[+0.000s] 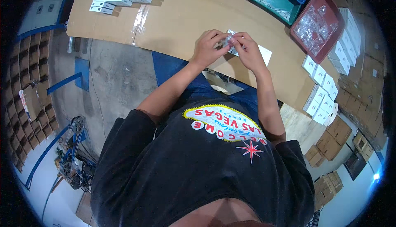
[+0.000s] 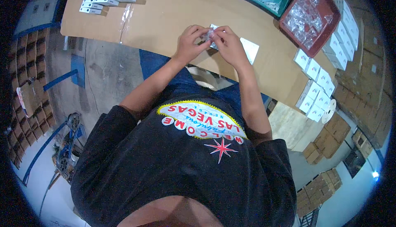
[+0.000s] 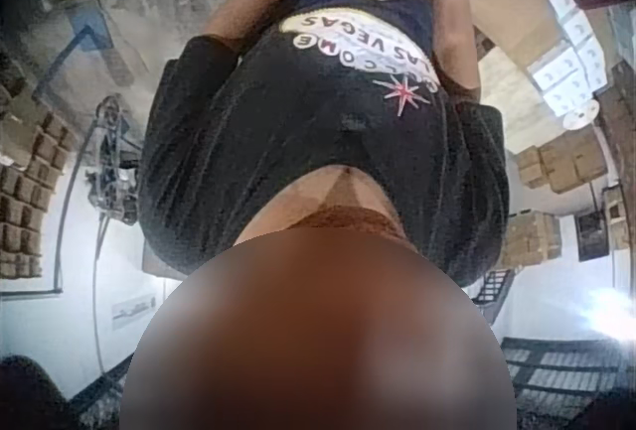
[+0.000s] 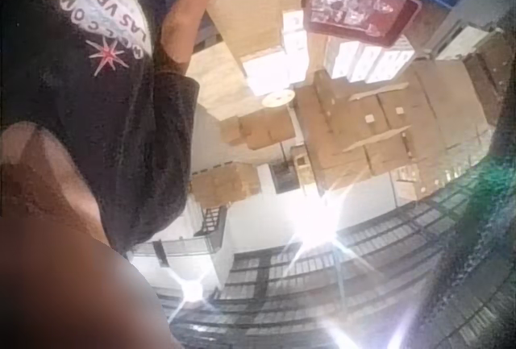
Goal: The recorder assembles small white plastic device housings by inserting blue components and snapping the pieces together.
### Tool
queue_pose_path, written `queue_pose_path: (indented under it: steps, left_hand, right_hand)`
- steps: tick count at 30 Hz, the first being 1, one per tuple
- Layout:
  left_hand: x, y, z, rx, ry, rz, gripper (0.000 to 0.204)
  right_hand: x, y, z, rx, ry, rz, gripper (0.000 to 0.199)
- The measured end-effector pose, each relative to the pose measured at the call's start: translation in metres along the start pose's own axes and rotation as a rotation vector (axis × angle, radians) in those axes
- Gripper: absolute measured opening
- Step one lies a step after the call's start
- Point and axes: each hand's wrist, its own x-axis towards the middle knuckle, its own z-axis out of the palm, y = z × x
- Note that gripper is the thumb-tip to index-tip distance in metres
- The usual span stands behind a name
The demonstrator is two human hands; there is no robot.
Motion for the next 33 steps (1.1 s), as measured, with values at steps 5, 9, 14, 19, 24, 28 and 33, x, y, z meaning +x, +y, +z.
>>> queue_pose_path:
  steps: [5,9,14,19,24,28,33]
  left_hand:
    - [-0.003,0.001,-0.002,-0.031,-0.055,-0.023,0.031]
    - [-0.002,0.001,-0.002,-0.069,-0.078,-0.047,0.032]
    - [0.002,0.0,0.0,-0.04,-0.041,-0.012,0.033]
    - [0.005,-0.001,0.002,-0.037,-0.039,0.021,0.033]
    - [0.001,0.006,0.001,-0.022,-0.08,-0.06,0.034]
    - [-0.001,0.006,0.001,-0.007,-0.088,-0.046,0.034]
    - [0.0,0.006,0.002,-0.026,-0.085,-0.034,0.035]
  right_hand:
    - [-0.004,0.002,0.006,-0.055,-0.07,0.024,0.031]
    - [-0.002,0.002,0.009,0.006,-0.051,0.035,0.031]
    - [0.003,0.005,0.001,0.091,0.01,0.005,0.027]
    - [0.023,0.018,-0.028,0.12,0.171,-0.071,0.025]
    - [0.059,0.032,-0.074,-0.094,0.399,0.066,0.024]
    - [0.1,0.045,-0.108,-0.333,0.528,0.087,0.022]
    - [0.154,0.064,-0.121,-0.486,0.522,0.227,0.021]
